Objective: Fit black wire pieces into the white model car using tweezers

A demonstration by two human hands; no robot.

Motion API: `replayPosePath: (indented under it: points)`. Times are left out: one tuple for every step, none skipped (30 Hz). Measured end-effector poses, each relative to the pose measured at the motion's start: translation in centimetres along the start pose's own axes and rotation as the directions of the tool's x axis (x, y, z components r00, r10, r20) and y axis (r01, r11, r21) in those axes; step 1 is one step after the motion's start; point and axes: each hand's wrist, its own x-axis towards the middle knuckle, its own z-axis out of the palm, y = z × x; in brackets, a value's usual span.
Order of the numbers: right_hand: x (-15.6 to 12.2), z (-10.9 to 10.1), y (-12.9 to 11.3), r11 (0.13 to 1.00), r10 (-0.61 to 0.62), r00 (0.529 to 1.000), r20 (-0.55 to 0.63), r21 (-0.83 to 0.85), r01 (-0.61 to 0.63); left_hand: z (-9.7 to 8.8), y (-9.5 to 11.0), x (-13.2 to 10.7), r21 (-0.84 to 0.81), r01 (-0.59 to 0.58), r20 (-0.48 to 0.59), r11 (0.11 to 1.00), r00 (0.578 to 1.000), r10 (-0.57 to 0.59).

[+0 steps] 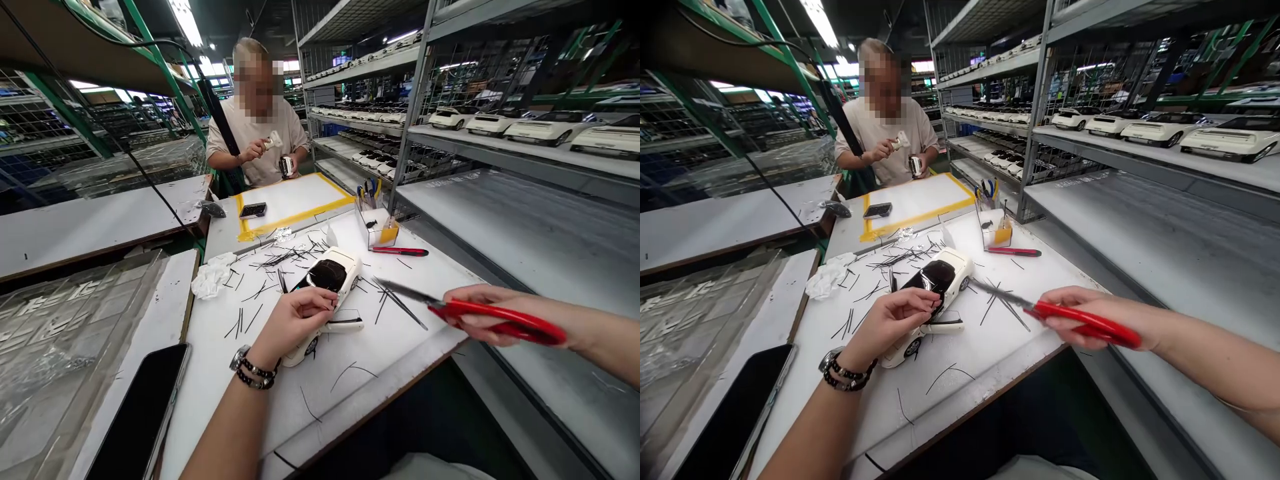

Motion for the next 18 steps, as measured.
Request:
replayPosePath:
  points:
    - [0.2, 0.6, -0.3, 0.999, 0.034, 0.997, 0.066, 0.026, -0.035, 0.0, 0.1, 0.0, -0.001, 0.008, -0.004, 1.000, 1.000, -0.008]
    - [0.6, 1.1, -0.6, 0.995, 0.069, 0.990, 0.123, 0.060, -0.077, 0.0, 0.1, 0.0, -0.004, 0.016, -0.006, 1.000, 1.000, -0.016]
    - [1.0, 1.5, -0.8, 0.989, 0.095, 0.982, 0.161, 0.097, -0.112, 0.0, 0.1, 0.0, -0.010, 0.022, -0.005, 1.000, 1.000, -0.022]
    - [1.4, 1.8, -1.0, 0.984, 0.105, 0.979, 0.176, 0.126, -0.129, 0.0, 0.2, 0.0, -0.017, 0.027, -0.002, 0.999, 1.000, -0.027]
    - [1.8, 2.1, -1.1, 0.978, 0.114, 0.974, 0.194, 0.150, -0.144, 0.0, 0.2, 0.0, -0.024, 0.029, 0.002, 0.999, 1.000, -0.029]
    - [2.2, 2.4, -1.2, 0.972, 0.124, 0.969, 0.213, 0.169, -0.162, 0.0, 0.2, 0.0, -0.029, 0.032, 0.005, 0.999, 0.999, -0.032]
    - [2.6, 2.6, -1.4, 0.966, 0.140, 0.964, 0.226, 0.181, -0.183, -0.1, 0.2, 0.0, -0.033, 0.034, 0.005, 0.999, 0.999, -0.034]
    - [2.9, 2.8, -1.5, 0.960, 0.158, 0.960, 0.233, 0.189, -0.205, -0.1, 0.3, 0.0, -0.034, 0.036, 0.004, 0.999, 0.999, -0.036]
    - [3.2, 3.0, -1.6, 0.956, 0.171, 0.959, 0.228, 0.195, -0.217, -0.1, 0.3, 0.0, -0.033, 0.037, 0.002, 0.999, 0.999, -0.037]
    - [3.4, 3.2, -1.7, 0.954, 0.178, 0.960, 0.218, 0.200, -0.222, -0.1, 0.2, 0.0, -0.030, 0.037, 0.000, 0.999, 0.999, -0.037]
    - [3.5, 3.4, -1.8, 0.953, 0.179, 0.962, 0.207, 0.205, -0.222, -0.1, 0.2, 0.1, -0.026, 0.035, 0.001, 0.999, 0.999, -0.035]
    - [3.7, 3.5, -2.0, 0.953, 0.175, 0.965, 0.196, 0.211, -0.216, -0.2, 0.1, 0.1, -0.023, 0.030, 0.004, 0.999, 1.000, -0.030]
    - [3.7, 3.6, -2.1, 0.954, 0.171, 0.966, 0.195, 0.213, -0.212, -0.2, 0.0, 0.1, -0.022, 0.026, 0.009, 0.999, 1.000, -0.026]
    - [3.8, 3.6, -2.2, 0.954, 0.167, 0.966, 0.197, 0.216, -0.209, -0.3, -0.1, 0.1, -0.023, 0.020, 0.014, 1.000, 1.000, -0.020]
    - [3.9, 3.6, -2.2, 0.954, 0.167, 0.964, 0.205, 0.215, -0.211, -0.3, -0.2, 0.1, -0.026, 0.015, 0.019, 1.000, 1.000, -0.015]
    - [4.0, 3.5, -2.3, 0.954, 0.167, 0.962, 0.217, 0.213, -0.213, -0.3, -0.3, 0.1, -0.030, 0.011, 0.023, 0.999, 1.000, -0.010]
    - [4.1, 3.5, -2.3, 0.955, 0.163, 0.960, 0.227, 0.209, -0.212, -0.4, -0.4, 0.1, -0.035, 0.007, 0.024, 0.999, 1.000, -0.006]
    - [4.2, 3.4, -2.2, 0.956, 0.163, 0.957, 0.242, 0.201, -0.214, -0.4, -0.4, 0.1, -0.039, 0.006, 0.024, 0.999, 1.000, -0.005]
